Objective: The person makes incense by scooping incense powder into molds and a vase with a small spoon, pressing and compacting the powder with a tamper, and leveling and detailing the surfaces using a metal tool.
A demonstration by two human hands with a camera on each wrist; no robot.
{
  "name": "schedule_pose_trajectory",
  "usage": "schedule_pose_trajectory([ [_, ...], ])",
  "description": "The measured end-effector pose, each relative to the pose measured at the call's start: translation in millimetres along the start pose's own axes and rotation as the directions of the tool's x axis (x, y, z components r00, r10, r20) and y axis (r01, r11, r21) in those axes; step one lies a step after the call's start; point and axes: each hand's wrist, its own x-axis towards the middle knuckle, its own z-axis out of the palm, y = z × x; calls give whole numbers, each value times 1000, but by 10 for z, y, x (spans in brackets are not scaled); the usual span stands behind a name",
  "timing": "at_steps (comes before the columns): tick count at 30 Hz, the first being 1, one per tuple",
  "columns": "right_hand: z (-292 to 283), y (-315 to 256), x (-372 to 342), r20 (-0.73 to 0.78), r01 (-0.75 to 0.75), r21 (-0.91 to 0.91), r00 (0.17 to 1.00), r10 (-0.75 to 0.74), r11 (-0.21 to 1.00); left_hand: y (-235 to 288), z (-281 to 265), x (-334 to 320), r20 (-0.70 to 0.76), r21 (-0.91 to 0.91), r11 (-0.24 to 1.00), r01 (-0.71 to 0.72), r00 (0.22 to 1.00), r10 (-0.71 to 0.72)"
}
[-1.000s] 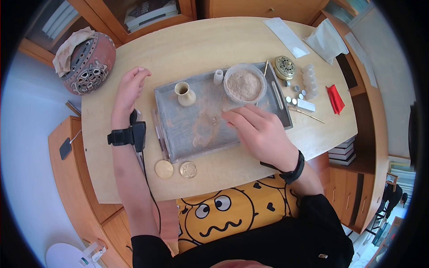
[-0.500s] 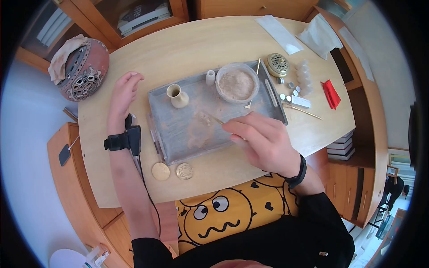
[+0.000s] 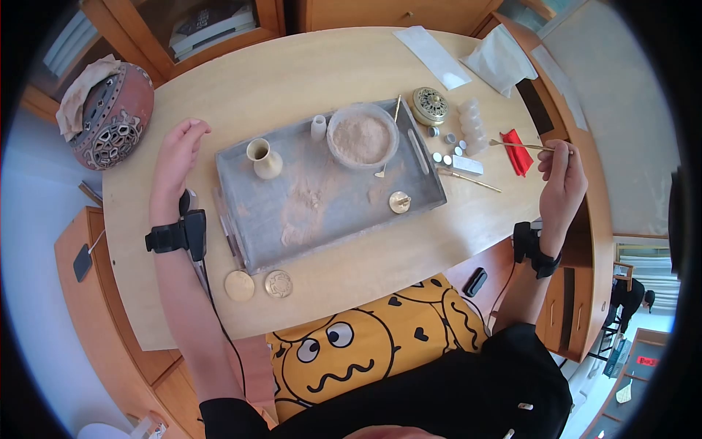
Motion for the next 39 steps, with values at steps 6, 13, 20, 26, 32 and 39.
schedule_pose_trajectory([
  [6, 22, 73, 11, 47, 21, -190, 999, -13, 982, -25, -17, 24, 20, -23, 1000, -15, 1000, 15],
  [13, 93, 59, 50, 94, 25, -218, 996, -4, 976, -15, -6, 8, 16, -38, 999, -35, 999, 35],
  [20, 177, 131, 97, 188, -81, -180, 976, 115, 980, -5, 6, 6, -4, -15, 1000, -21, 1000, 21],
  [26, 259, 632, 132, 240, -219, 14, 948, 209, 976, -5, -7, 12, -10, -26, 999, -31, 999, 30],
  [32, 136, 1036, 33, 251, -519, 230, 849, 465, 823, 8, -2, -5, -23, 2, 1000, -10, 1000, 10],
  [39, 28, 1359, -81, 331, -675, 499, 728, 601, 543, -15, -2, 0, -25, -2, 1000, -19, 1000, 19],
])
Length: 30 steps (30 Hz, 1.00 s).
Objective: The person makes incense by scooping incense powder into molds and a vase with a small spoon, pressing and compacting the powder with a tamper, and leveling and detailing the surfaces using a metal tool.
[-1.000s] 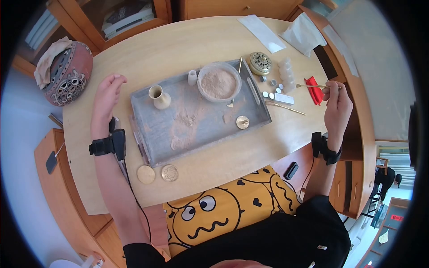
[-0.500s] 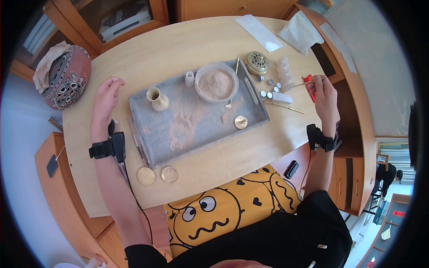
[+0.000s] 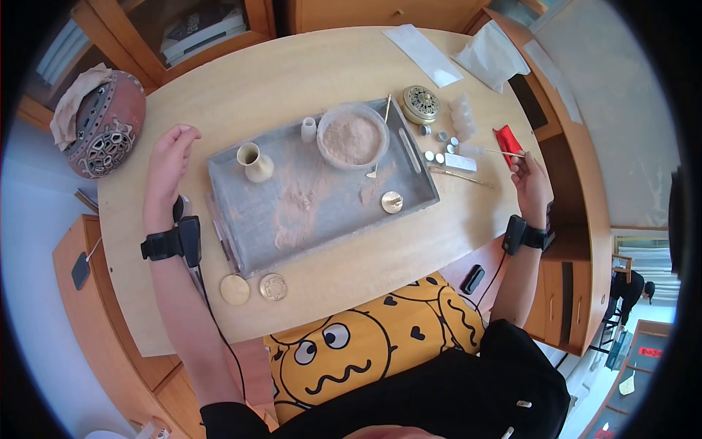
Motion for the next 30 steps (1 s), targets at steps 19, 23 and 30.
schedule_pose_trajectory([
  [19, 1527, -556, -766, 531, -60, 149, 847, -29, 987, -19, -9, -1, 5, -25, 999, -20, 1000, 20],
  [23, 1846, -563, -907, 562, 10, 53, 826, -38, 999, 1, -14, -18, 13, -9, 999, -32, 999, 32],
  [30, 2363, -549, -1115, 552, 365, -133, 799, -237, 922, -17, -10, 9, 17, -40, 999, -18, 1000, 18],
])
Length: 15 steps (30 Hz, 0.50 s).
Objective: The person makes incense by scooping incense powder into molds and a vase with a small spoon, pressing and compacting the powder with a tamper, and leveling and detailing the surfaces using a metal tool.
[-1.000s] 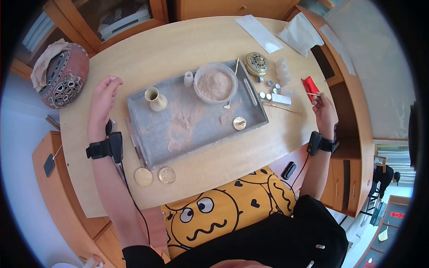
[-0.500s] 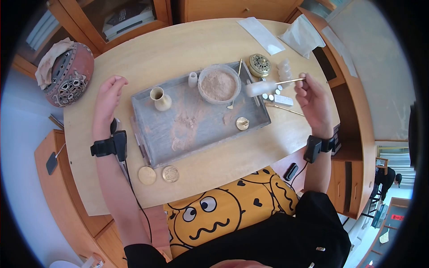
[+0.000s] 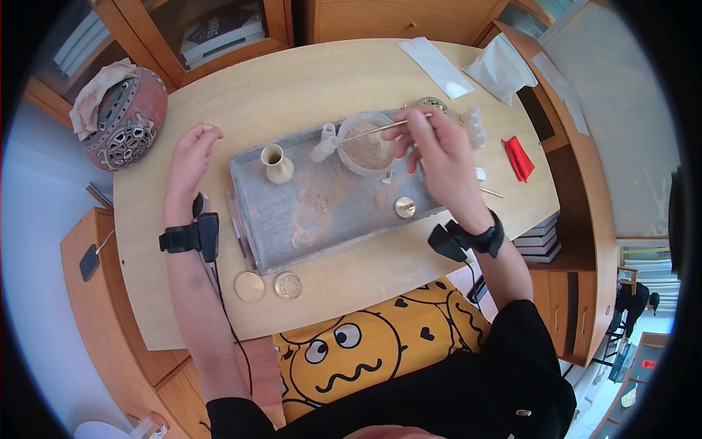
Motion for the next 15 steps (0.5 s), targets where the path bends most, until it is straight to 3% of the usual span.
schedule_pose_trajectory([
  [1, 86, -24, 28, 1, 63, -130, 998, -63, 990, 5, -1, 0, -1, 3, 1000, 0, 1000, 0],
  [2, 151, -35, 51, -1, 63, -128, 998, -64, 990, 10, -1, -1, 0, 6, 1000, -1, 1000, 1],
  [5, 299, -75, 122, 150, 260, -374, 964, -218, 891, 15, 2, -5, 7, 4, 1000, 0, 1000, 0],
  [11, 433, -155, 204, 193, 465, -516, 882, -431, 720, 23, -2, -21, -3, -21, 1000, -4, 1000, 4],
  [15, 450, -223, 225, 216, 483, -553, 870, -443, 679, 33, 0, -31, 3, -23, 1000, -3, 1000, 3],
])
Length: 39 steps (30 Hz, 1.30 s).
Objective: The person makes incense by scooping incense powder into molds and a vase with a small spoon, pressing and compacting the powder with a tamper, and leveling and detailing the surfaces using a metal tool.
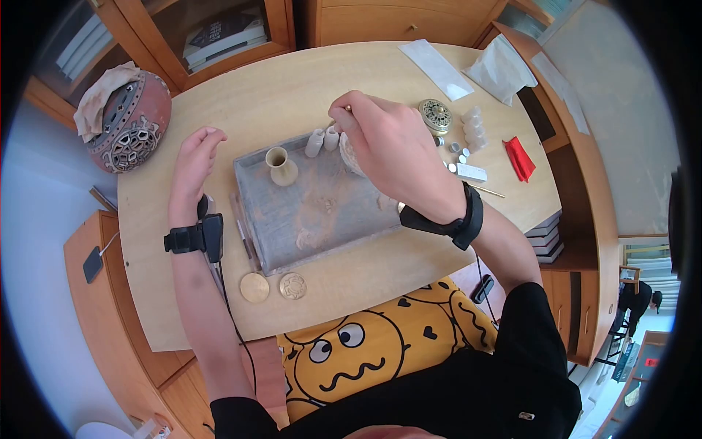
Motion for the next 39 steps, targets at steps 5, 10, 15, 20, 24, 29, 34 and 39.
schedule_pose_trajectory([
  [5, 2, -18, 40, 1, 75, -60, 997, -75, 995, -31, -17, 31, 15, -10, 1000, -6, 1000, 6],
  [10, -6, -39, 58, 11, 119, -125, 993, -119, 985, -22, -1, 23, -7, -27, 1000, 1, 1000, -1],
  [15, -20, -53, 74, 50, 177, -152, 984, -172, 972, -43, -13, 37, 9, -15, 1000, 8, 1000, -8],
  [20, -23, -60, 65, 70, 218, -149, 975, -209, 965, -33, -16, 31, 2, -8, 1000, 12, 1000, -12],
  [24, -33, -70, 47, 62, 241, -97, 970, -236, 966, -39, -16, 32, 11, -11, 1000, 5, 1000, -5],
  [29, -15, -52, 68, 103, 217, -60, 972, -210, 974, -26, -5, 37, 15, -3, 1000, -1, 1000, 1],
  [34, 97, 71, 126, 170, 193, -70, 969, -179, 979, -18, -5, 33, 0, 1, 1000, 8, 1000, -8],
  [39, 138, 124, 183, 205, 179, -84, 966, -159, 980, -17, -4, 23, -9, -19, 1000, 8, 1000, -8],
])
